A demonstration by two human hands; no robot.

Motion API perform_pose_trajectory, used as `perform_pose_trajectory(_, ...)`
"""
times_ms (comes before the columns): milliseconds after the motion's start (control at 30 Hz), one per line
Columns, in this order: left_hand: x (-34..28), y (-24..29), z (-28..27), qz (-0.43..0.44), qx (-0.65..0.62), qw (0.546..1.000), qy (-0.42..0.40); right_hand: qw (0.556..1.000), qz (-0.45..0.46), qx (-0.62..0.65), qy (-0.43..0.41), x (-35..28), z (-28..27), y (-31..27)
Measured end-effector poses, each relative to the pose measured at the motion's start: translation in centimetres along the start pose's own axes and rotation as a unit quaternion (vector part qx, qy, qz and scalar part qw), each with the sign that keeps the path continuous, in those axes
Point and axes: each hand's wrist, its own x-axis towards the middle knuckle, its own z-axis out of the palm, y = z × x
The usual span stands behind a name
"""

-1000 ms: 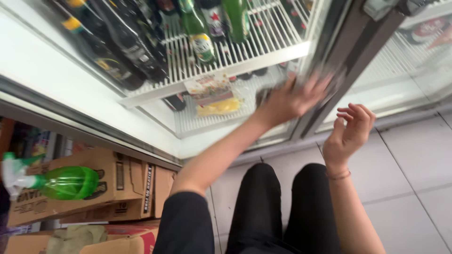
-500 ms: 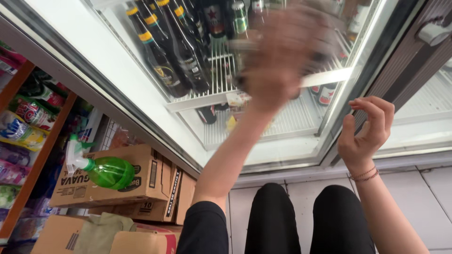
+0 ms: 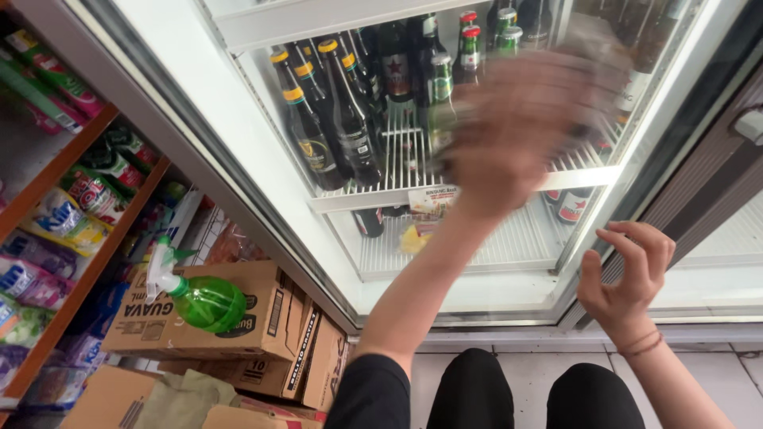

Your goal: The person wipes the glass door of a commercial refrigerator with a cloth, then sprays a cleaning solution and continues wiping the surface. The task involves cleaning the exterior glass of the fridge.

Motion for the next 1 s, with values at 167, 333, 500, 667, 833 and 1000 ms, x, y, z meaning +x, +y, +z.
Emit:
perform_pose_trajectory(167,-3.0,0.0,-1.0,0.227,0.075,0.970,-0.045,0.999,-0.039,0.009,0.029,2.4,2.8,-2.6)
perform_pose_trajectory(333,-4.7,-9.0,-11.9,-0.034,0.142,0.984,0.106,0.993,-0.103,0.058,-0.024,4.8,6.3,-5.3)
perform_pose_trajectory(500,-2.9,-12.5,-13.7,-0.204,0.165,0.924,0.278,0.988,-0.130,0.065,-0.044,5.9,9.2,-7.8)
perform_pose_trajectory(667,-4.1,-13.5,-13.3,-0.145,0.141,0.954,0.220,0.983,-0.162,0.074,-0.038,6.1,12.8,-8.9)
perform_pose_trajectory(833,-7.9,-13.7,-14.7,0.037,0.192,0.979,0.060,0.972,-0.195,0.127,0.004,5.4,16.9,-9.8)
perform_pose_trajectory(1000,-8.2,-17.1,-19.6,-0.154,0.067,0.983,0.072,0.962,-0.252,0.099,-0.015,5.1,20.3,-10.3)
